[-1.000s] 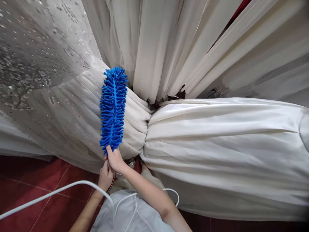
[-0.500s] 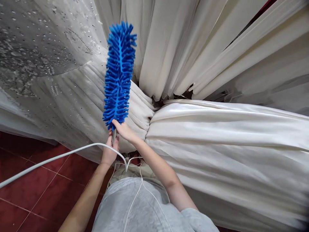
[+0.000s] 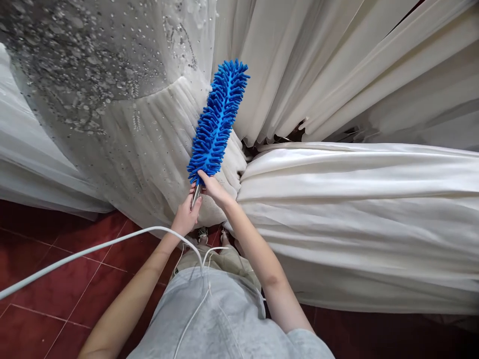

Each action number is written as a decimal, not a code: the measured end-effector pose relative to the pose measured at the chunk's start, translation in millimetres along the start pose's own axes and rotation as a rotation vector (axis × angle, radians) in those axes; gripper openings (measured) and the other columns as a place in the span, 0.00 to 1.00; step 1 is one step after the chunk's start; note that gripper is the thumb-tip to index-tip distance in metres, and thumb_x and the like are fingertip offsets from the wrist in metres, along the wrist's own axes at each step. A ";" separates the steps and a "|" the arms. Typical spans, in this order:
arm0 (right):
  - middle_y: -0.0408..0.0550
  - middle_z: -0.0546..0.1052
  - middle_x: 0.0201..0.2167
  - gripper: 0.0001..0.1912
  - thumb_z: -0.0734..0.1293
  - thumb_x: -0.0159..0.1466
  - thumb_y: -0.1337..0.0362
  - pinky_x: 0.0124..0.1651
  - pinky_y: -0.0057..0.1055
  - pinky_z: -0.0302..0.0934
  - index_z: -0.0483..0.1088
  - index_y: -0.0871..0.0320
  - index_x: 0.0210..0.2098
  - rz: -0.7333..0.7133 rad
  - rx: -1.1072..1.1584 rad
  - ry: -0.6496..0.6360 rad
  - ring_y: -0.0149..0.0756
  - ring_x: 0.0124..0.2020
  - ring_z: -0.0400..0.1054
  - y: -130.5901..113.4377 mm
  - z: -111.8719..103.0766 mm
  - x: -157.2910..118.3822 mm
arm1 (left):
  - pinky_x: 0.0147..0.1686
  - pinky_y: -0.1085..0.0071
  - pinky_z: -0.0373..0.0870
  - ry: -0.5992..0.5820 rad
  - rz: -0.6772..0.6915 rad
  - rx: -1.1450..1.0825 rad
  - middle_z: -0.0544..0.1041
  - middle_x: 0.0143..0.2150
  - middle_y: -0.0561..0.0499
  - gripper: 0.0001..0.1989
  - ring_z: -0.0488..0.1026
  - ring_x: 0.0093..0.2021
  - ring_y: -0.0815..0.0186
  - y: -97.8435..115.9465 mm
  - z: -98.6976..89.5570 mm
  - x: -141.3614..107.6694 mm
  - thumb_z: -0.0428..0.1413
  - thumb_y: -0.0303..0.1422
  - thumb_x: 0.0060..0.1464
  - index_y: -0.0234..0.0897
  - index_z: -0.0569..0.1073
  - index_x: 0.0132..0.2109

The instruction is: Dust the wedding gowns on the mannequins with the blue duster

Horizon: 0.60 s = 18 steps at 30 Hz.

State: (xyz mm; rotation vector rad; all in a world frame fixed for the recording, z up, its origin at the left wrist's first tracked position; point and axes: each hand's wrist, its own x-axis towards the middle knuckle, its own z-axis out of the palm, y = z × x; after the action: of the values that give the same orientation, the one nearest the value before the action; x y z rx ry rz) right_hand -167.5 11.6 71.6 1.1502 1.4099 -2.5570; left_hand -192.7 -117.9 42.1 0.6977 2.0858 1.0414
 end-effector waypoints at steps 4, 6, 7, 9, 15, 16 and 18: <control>0.42 0.69 0.22 0.16 0.55 0.65 0.58 0.33 0.30 0.63 0.64 0.60 0.25 -0.012 0.009 0.038 0.28 0.20 0.66 3.9 5.9 1.5 | 0.16 0.76 0.61 -0.038 -0.007 -0.043 0.63 0.15 0.62 0.14 0.64 0.12 0.71 -4.0 -5.2 0.1 0.43 0.45 0.56 0.41 0.64 0.38; 0.42 0.69 0.22 0.16 0.56 0.64 0.58 0.34 0.32 0.64 0.64 0.60 0.26 -0.028 0.021 0.048 0.29 0.20 0.66 6.6 4.6 1.5 | 0.17 0.76 0.61 -0.049 -0.009 -0.048 0.63 0.15 0.62 0.14 0.64 0.12 0.71 -5.8 -3.0 0.2 0.43 0.45 0.56 0.40 0.64 0.38; 0.42 0.69 0.22 0.15 0.56 0.64 0.58 0.34 0.32 0.64 0.65 0.60 0.26 -0.034 0.025 0.052 0.29 0.21 0.66 8.4 3.2 1.5 | 0.17 0.76 0.61 -0.055 -0.007 -0.051 0.63 0.15 0.62 0.14 0.64 0.12 0.71 -6.7 -1.3 0.3 0.43 0.45 0.56 0.40 0.65 0.38; 0.43 0.69 0.22 0.16 0.56 0.64 0.57 0.34 0.33 0.64 0.65 0.60 0.26 -0.038 0.028 0.064 0.30 0.21 0.67 12.7 -0.1 1.7 | 0.17 0.76 0.61 -0.069 -0.003 -0.058 0.64 0.15 0.62 0.15 0.64 0.12 0.71 -8.8 1.6 0.6 0.42 0.45 0.57 0.40 0.65 0.38; 0.43 0.69 0.22 0.16 0.56 0.64 0.56 0.35 0.31 0.64 0.64 0.58 0.25 -0.012 0.050 0.103 0.30 0.23 0.67 24.3 -4.8 4.7 | 0.16 0.77 0.61 -0.142 -0.020 -0.043 0.63 0.15 0.62 0.14 0.64 0.12 0.72 -16.2 1.7 2.4 0.43 0.46 0.56 0.41 0.64 0.36; 0.43 0.69 0.21 0.16 0.56 0.64 0.56 0.34 0.30 0.64 0.63 0.58 0.25 -0.006 0.051 0.107 0.30 0.23 0.67 24.9 -4.0 5.1 | 0.16 0.77 0.61 -0.145 -0.018 -0.044 0.63 0.15 0.62 0.14 0.64 0.12 0.72 -17.0 0.9 2.6 0.43 0.46 0.56 0.41 0.64 0.36; 0.42 0.69 0.21 0.15 0.56 0.64 0.57 0.32 0.29 0.64 0.63 0.58 0.25 -0.004 0.049 0.129 0.29 0.22 0.67 24.0 -0.3 4.5 | 0.15 0.77 0.60 -0.143 -0.009 -0.053 0.63 0.15 0.62 0.14 0.64 0.12 0.72 -17.4 -1.2 3.0 0.43 0.46 0.56 0.41 0.63 0.36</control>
State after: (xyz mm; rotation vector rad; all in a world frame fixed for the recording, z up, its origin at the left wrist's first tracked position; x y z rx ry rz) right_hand -162.7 -1.1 51.3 1.3439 1.3818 -2.5761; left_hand -198.2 -125.6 27.2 0.7143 1.9309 1.0084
